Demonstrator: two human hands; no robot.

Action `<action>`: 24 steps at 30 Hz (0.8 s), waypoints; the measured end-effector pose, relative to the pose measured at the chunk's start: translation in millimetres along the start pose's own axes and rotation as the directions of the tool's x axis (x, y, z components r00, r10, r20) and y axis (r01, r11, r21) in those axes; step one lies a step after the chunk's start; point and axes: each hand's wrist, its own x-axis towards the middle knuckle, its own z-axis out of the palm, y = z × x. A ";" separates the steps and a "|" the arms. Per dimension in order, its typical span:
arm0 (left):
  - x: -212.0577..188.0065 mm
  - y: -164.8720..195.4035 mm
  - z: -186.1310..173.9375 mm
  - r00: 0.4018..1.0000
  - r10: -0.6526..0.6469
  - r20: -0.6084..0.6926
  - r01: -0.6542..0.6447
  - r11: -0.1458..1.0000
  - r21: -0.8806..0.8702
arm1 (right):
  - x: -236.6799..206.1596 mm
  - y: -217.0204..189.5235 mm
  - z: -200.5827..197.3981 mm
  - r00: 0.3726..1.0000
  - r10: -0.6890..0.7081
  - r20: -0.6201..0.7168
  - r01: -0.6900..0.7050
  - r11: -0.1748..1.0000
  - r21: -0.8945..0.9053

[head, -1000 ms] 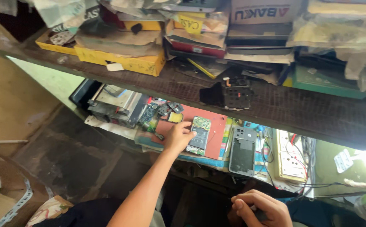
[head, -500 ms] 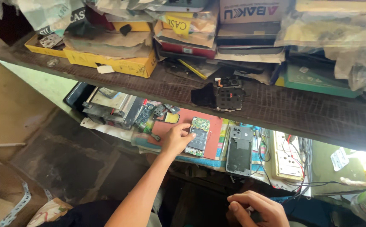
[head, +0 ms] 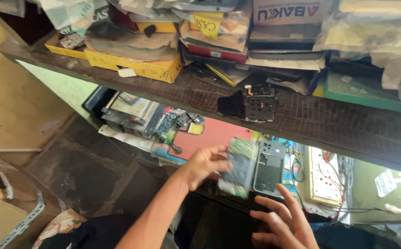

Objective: The person holds a disassembled smartphone and repeatedly presses and adjusts the motherboard and internal connectors with both hands. The phone is turned over and examined from multiple angles while seated at a cluttered workbench.

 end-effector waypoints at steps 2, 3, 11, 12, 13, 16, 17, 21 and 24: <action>-24.7 2.4 23.7 0.995 0.000 0.100 0.004 0.999 -0.039 | 4.7 2.0 2.6 0.983 0.004 0.182 -0.055 0.959 0.277; -34.9 2.8 35.7 0.981 0.027 0.194 -0.011 0.997 -0.080 | 5.4 3.0 4.3 0.929 -0.115 0.351 -0.044 0.909 0.414; -0.4 53.6 -15.1 0.805 0.561 -0.193 -0.187 0.549 0.814 | 11.7 5.3 12.2 0.942 0.304 0.139 -0.333 0.888 0.316; 10.9 62.5 -33.3 0.642 0.644 -0.415 0.064 0.495 0.867 | 11.7 7.1 10.5 0.958 0.255 0.134 -0.285 0.907 0.309; 15.4 71.3 -53.8 0.580 0.678 -0.452 0.256 0.375 0.891 | 12.7 9.7 8.8 0.970 0.205 0.131 -0.236 0.924 0.300; 24.0 79.7 -83.4 0.614 0.577 -0.539 0.495 0.250 0.832 | 17.6 22.9 0.8 0.982 0.107 0.157 -0.153 0.936 0.318; 26.0 79.7 -86.2 0.636 0.536 -0.555 0.531 0.217 0.819 | 21.6 28.2 -2.0 0.975 0.060 0.216 -0.136 0.923 0.361; 32.9 74.8 -87.6 0.701 0.440 -0.562 0.577 0.113 0.809 | 26.7 51.3 -19.1 0.942 -0.030 0.335 -0.128 0.889 0.439; 34.9 78.3 -85.7 0.671 0.449 -0.590 0.590 0.158 0.792 | 32.2 62.2 -24.4 0.918 -0.036 0.396 -0.163 0.875 0.456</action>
